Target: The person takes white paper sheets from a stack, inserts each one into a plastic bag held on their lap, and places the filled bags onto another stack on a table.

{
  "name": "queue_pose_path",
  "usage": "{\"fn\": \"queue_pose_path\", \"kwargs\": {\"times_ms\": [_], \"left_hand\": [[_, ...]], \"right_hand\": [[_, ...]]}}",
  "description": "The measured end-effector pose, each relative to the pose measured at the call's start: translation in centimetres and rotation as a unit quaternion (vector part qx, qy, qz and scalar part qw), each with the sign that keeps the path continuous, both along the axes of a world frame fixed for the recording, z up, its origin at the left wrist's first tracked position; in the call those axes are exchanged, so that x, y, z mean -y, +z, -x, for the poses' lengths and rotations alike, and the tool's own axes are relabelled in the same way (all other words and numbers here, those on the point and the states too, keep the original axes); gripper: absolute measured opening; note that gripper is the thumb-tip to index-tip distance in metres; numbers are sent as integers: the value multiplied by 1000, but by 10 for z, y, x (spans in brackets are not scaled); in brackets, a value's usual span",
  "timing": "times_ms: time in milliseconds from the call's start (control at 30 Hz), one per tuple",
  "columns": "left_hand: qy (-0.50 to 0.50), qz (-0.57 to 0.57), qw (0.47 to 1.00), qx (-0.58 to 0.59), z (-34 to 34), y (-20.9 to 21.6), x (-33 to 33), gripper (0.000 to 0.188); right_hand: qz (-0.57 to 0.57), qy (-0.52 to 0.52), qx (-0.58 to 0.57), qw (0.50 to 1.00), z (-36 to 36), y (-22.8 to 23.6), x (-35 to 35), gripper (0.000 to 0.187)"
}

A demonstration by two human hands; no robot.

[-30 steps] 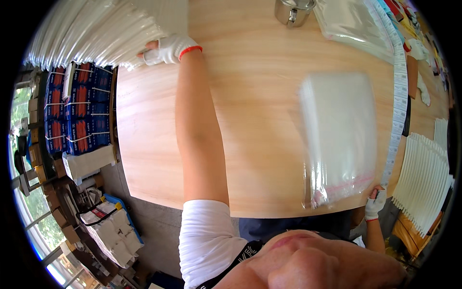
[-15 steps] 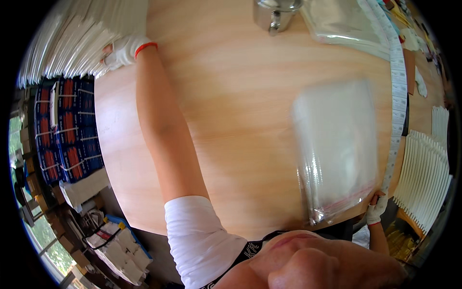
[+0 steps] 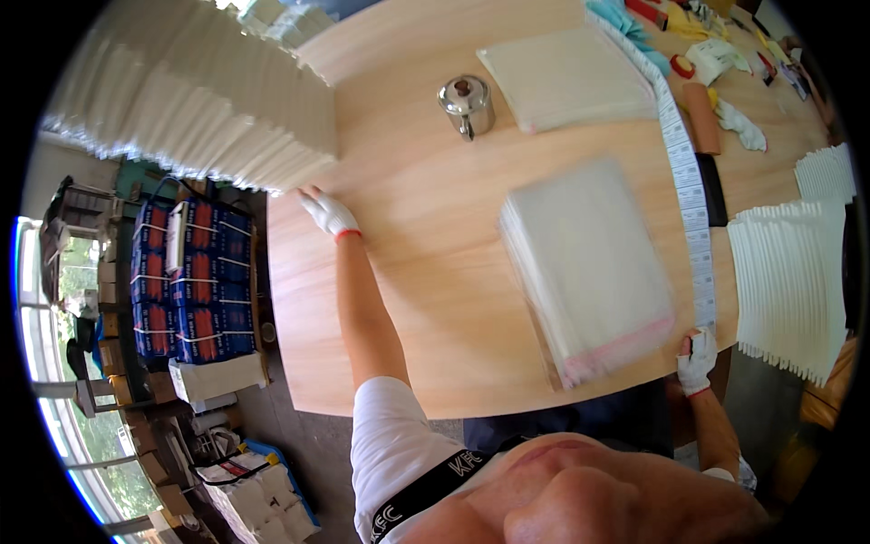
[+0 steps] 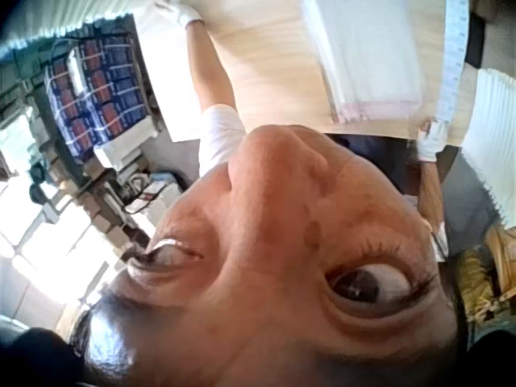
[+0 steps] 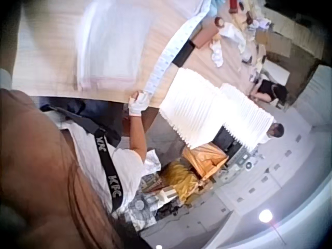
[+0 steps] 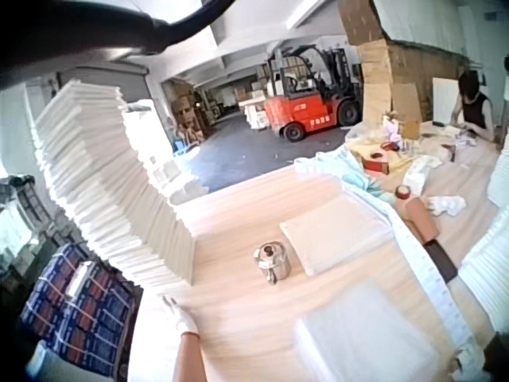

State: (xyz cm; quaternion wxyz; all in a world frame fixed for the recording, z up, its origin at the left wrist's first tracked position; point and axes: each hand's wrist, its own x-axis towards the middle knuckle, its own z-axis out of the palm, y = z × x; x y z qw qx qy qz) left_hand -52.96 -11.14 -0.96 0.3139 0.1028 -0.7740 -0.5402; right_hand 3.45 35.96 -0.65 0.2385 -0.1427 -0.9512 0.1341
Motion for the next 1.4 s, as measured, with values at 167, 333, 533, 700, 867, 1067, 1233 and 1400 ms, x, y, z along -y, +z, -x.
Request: {"fn": "queue_pose_path", "kwargs": {"times_ms": [167, 333, 533, 700, 867, 1067, 1233, 1400], "left_hand": [[-136, 73, 986, 70, -115, 19, -48, 35], [-215, 101, 968, 81, -239, -15, -19, 35], [-237, 109, 959, 109, -337, 23, -49, 37], [-264, 89, 958, 63, -378, 11, -50, 38], [-301, 301, 904, 45, -414, 15, -63, 24], [-305, 281, 909, 35, -432, 13, -63, 22], [-328, 184, 921, 104, -448, 28, -91, 29], [-394, 347, 848, 66, -466, 79, -167, 19]], "right_hand": [[-139, -42, -79, 986, -26, -27, -12, 10], [-25, -36, -3, 999, 5, 8, 5, 13], [249, -44, -33, 967, -48, 137, 19, 13], [193, -169, -354, 900, -123, 218, -32, 16], [449, -228, -202, 840, -159, 219, -164, 31], [565, -156, -187, 788, -155, 221, -180, 24], [708, -64, -316, 629, -156, 206, -174, 20], [690, -103, -352, 624, -181, 184, -183, 18]]}}
